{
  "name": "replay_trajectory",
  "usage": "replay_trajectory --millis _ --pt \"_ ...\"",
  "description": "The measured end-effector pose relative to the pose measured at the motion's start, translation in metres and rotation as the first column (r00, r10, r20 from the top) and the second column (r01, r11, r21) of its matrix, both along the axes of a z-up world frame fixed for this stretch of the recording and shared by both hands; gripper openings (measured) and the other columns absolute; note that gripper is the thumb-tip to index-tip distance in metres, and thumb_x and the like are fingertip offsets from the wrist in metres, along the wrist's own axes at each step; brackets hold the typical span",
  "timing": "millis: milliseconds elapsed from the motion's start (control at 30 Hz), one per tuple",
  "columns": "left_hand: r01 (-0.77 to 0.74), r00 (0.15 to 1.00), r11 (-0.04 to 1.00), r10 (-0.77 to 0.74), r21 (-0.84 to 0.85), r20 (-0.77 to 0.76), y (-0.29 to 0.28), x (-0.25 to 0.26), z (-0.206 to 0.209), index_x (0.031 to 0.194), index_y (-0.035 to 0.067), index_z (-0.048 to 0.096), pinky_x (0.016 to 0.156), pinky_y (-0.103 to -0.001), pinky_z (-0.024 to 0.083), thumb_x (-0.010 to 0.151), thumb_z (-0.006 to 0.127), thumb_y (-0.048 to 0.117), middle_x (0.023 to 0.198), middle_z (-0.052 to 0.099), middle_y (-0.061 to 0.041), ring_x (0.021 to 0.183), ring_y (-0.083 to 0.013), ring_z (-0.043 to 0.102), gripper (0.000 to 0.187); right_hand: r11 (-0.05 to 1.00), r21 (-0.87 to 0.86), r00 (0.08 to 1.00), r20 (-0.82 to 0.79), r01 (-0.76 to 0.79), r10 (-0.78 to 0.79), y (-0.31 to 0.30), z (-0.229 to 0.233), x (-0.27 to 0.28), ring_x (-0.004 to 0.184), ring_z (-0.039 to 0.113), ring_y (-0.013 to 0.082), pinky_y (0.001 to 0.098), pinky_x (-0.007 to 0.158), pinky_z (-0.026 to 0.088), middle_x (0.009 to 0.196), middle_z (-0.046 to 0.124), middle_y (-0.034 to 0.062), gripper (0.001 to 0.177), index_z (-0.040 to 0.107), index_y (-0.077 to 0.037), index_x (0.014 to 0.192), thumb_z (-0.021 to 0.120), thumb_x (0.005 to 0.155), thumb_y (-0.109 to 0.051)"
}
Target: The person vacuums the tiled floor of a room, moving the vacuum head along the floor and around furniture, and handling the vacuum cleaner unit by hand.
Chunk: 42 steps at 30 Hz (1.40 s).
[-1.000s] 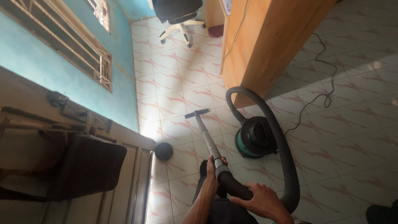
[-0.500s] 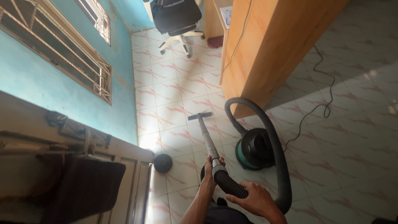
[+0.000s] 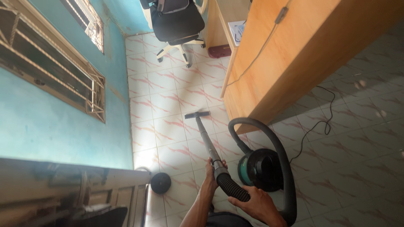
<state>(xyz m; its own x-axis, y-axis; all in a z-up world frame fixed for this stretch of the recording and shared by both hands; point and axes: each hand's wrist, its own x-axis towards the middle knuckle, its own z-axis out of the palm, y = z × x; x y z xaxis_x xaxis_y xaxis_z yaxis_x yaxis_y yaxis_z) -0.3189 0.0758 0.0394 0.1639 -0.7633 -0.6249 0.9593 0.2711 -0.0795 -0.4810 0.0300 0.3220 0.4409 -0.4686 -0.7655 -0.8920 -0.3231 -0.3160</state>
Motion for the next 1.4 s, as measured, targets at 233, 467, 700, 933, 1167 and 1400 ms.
replay_trajectory --millis 233,467,700,933,1167,1400 --pt "0.149 0.974 0.984 -0.163 0.096 0.156 -0.019 0.053 0.019 0.104 -0.004 0.058 0.069 -0.037 0.061 0.087 0.058 0.066 0.083 0.067 -0.015 0.074 -0.0257 0.067 0.072 0.997 0.039 0.998 0.009 0.060 -0.061 -0.026 0.003 0.065 0.069 0.075 0.0230 0.0410 0.067 0.057 0.071 0.072 0.0053 0.063 0.077 -0.009 0.096 0.071 0.077 -0.068" --pt "0.103 0.947 0.993 -0.116 0.061 0.299 -0.039 0.101 0.054 0.107 0.007 0.060 0.067 -0.035 0.058 0.093 0.066 0.055 0.083 0.065 -0.008 0.073 -0.0200 0.066 0.050 0.997 -0.009 0.989 0.127 0.071 -0.069 -0.057 0.000 0.122 0.062 0.073 0.0211 0.0391 0.064 0.055 0.064 0.070 0.0054 0.060 0.075 -0.006 0.087 0.073 0.075 -0.065" --pt "0.099 0.923 0.963 -0.183 0.251 0.339 -0.069 0.149 0.054 0.130 0.006 0.057 0.085 -0.040 0.056 0.096 0.062 0.050 0.109 0.064 -0.012 0.096 -0.0243 0.065 0.056 0.997 -0.003 0.983 0.171 0.071 -0.069 -0.102 -0.020 0.174 0.061 0.074 0.0213 0.0375 0.063 0.056 0.062 0.070 0.0059 0.056 0.074 -0.008 0.086 0.074 0.074 -0.062" --pt "0.184 0.800 0.860 -0.413 0.476 0.435 -0.104 0.183 0.067 0.155 0.014 0.035 0.094 -0.045 0.052 0.094 0.052 0.054 0.141 0.055 -0.021 0.116 -0.0324 0.061 0.074 0.998 -0.061 0.966 0.257 0.015 0.001 -0.160 -0.074 0.227 0.045 0.068 0.0192 0.0348 0.049 0.052 0.051 0.066 0.0066 0.060 0.073 -0.004 0.075 0.075 0.077 -0.063" --pt "0.204 0.716 0.851 -0.467 0.484 0.519 -0.103 0.193 0.101 0.162 0.014 0.013 0.098 -0.045 0.057 0.098 0.052 0.046 0.143 0.057 -0.024 0.122 -0.0367 0.065 0.082 0.986 -0.161 0.981 0.182 -0.033 0.063 -0.210 -0.136 0.286 0.057 0.074 0.0257 0.0371 0.052 0.057 0.062 0.071 0.0125 0.068 0.074 0.000 0.089 0.067 0.081 -0.067" --pt "0.186 0.718 0.863 -0.446 0.470 0.535 -0.075 0.202 0.093 0.160 0.011 0.022 0.099 -0.047 0.055 0.097 0.053 0.050 0.143 0.058 -0.026 0.122 -0.0372 0.065 0.080 0.983 -0.186 0.983 0.178 -0.004 0.037 -0.231 -0.187 0.316 0.071 0.079 0.0312 0.0423 0.064 0.062 0.078 0.077 0.0159 0.076 0.072 0.003 0.105 0.069 0.077 -0.068"
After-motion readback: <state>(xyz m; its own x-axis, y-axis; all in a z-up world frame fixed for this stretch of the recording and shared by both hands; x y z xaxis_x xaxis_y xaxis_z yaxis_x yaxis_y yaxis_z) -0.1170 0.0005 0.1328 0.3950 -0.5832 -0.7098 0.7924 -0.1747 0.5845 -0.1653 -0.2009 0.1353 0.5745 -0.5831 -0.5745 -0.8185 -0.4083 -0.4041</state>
